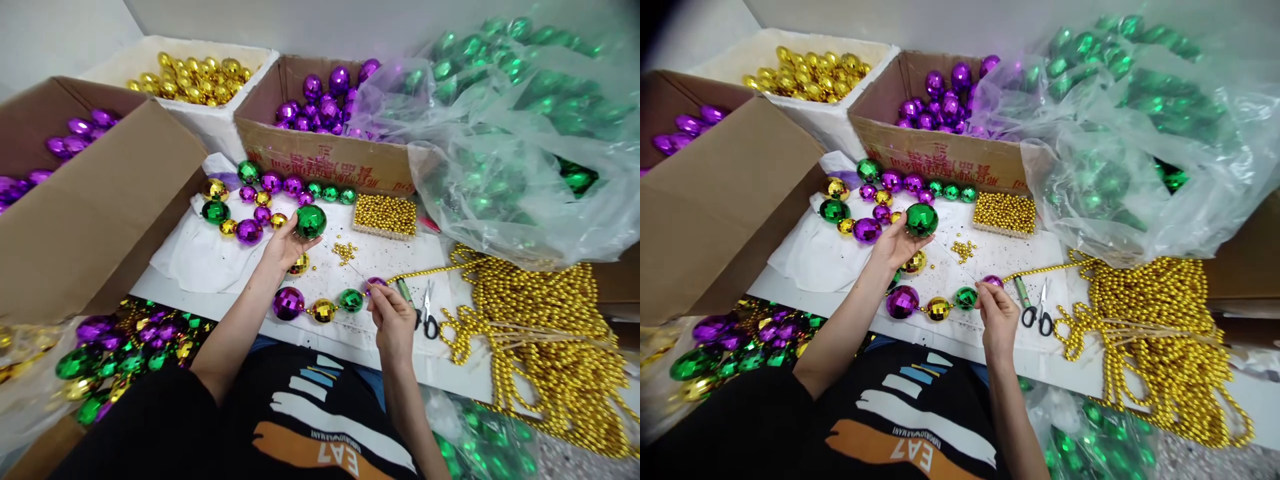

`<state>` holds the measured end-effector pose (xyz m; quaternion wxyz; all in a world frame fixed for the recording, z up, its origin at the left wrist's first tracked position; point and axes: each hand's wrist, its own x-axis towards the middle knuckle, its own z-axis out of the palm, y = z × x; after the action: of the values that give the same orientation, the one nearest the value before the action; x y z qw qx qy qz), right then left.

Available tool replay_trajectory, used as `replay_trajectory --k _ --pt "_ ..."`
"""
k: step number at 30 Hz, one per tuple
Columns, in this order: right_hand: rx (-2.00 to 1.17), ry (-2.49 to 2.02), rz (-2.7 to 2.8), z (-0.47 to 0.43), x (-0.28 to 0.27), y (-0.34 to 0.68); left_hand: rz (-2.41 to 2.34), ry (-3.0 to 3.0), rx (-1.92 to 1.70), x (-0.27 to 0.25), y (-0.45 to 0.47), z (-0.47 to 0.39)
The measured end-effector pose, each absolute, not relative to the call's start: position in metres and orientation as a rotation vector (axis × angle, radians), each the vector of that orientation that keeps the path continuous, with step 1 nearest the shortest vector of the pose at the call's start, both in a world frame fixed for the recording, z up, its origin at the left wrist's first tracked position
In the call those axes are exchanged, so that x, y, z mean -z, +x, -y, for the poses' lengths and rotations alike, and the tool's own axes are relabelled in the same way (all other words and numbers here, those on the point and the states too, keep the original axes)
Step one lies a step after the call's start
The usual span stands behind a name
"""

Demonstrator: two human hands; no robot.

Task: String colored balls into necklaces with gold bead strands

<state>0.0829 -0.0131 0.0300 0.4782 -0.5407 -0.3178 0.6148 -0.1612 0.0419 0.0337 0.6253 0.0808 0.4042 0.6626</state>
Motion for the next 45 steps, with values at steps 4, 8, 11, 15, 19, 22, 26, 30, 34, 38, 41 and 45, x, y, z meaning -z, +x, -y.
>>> replay_trajectory --k 4,8,11,15,19,22,26,30,34,38,41,45 --pt "-1.468 -1.342 0.782 0.014 -0.028 0.084 -0.886 0.13 -1.546 -0.033 -0.157 -0.04" --pt "-1.456 -1.347 0.79 0.014 -0.027 0.083 -0.864 0.088 -1.563 -0.035 -0.154 -0.038" --pt "-1.464 -1.348 0.776 0.014 -0.028 0.083 -0.87 0.084 -1.595 -0.036 -0.153 -0.037" --pt "-1.458 -1.345 0.797 0.014 -0.025 0.083 -0.905 0.074 -1.615 -0.036 -0.152 -0.038" --pt "-1.448 -1.354 0.82 0.014 -0.018 0.082 -0.899 0.091 -1.628 -0.034 -0.151 -0.037" --pt "-1.398 -1.358 0.908 0.017 -0.017 0.077 -0.88 0.139 -1.636 -0.031 -0.145 -0.034" --pt "-1.375 -1.32 1.148 0.023 -0.023 0.066 -0.843 0.273 -1.551 -0.029 -0.133 -0.027" --pt "-1.46 -1.3 1.196 0.025 -0.024 0.063 -0.809 0.376 -1.507 -0.028 -0.126 -0.021" --pt "-1.504 -1.296 1.19 0.026 -0.019 0.07 -0.807 0.419 -1.493 -0.026 -0.128 -0.018" --pt "-1.531 -1.291 1.19 0.026 -0.013 0.075 -0.806 0.45 -1.5 -0.028 -0.127 -0.015" --pt "-1.558 -1.273 1.18 0.026 -0.009 0.075 -0.808 0.469 -1.51 -0.032 -0.126 -0.012" --pt "-1.512 -1.278 1.212 0.028 -0.006 0.074 -0.822 0.483 -1.535 -0.035 -0.126 -0.01"
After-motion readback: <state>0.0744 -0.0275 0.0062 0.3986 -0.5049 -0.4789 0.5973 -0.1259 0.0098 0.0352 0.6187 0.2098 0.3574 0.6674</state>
